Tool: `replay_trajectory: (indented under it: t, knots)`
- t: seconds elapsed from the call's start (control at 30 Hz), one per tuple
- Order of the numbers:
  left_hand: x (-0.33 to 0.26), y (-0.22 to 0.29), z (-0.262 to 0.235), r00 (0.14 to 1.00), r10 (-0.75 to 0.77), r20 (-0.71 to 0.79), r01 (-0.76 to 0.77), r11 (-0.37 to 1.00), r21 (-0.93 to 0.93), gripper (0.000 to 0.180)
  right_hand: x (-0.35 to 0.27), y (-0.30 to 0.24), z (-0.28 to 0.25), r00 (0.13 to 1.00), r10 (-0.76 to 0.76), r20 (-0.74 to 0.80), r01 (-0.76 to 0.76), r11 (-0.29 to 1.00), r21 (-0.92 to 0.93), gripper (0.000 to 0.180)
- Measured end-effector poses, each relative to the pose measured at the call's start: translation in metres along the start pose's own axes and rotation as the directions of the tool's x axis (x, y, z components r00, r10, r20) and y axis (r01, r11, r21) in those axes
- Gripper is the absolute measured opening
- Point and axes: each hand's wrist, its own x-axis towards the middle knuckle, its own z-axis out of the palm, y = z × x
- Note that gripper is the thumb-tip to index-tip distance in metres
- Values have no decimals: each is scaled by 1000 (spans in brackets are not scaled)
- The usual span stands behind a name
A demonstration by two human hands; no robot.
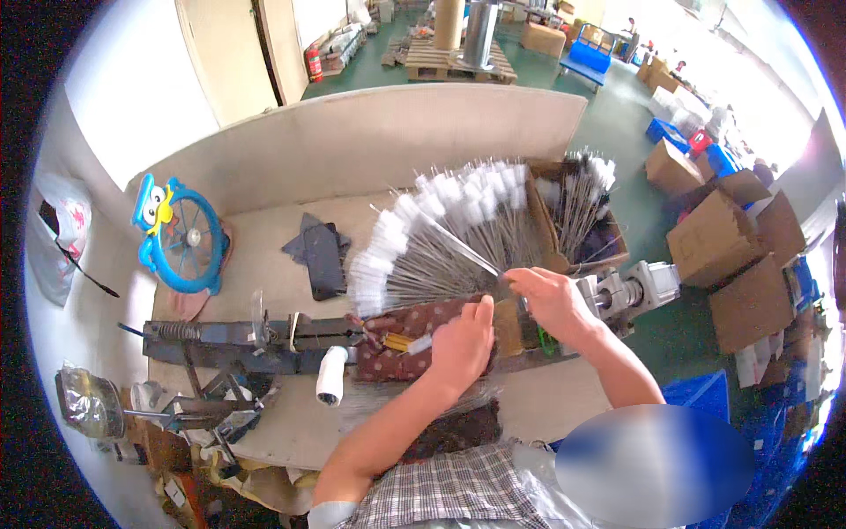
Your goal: Assembling components of industrial brushes using a manual press tool.
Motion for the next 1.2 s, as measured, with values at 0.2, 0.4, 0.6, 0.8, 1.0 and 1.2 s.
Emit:
replay_trajectory:
  t: [0.2,0.4,0.6,0.8,1.0,1.2]
  knots:
    - [13,-25,11,984,2,178,-75,911,405,8,-1,24,6,1000,12,-11,-12,999,-33,14]
    - [53,-47,-21,993,119,-23,-72,737,672,11,1,20,-10,942,39,334,-23,998,-52,15]
    - [-47,-23,-38,988,-151,22,150,939,-309,37,22,10,12,892,-317,321,219,926,307,16]
    - [-60,-8,-61,809,-440,390,371,-132,-919,38,35,-13,37,835,-422,352,293,884,365,14]
    - [-70,-25,-75,842,-371,391,158,-524,-837,38,33,-35,37,834,-428,347,358,900,249,10]
    - [-89,-23,-84,770,-526,361,89,-472,-877,34,47,-53,75,835,-532,141,487,833,264,10]
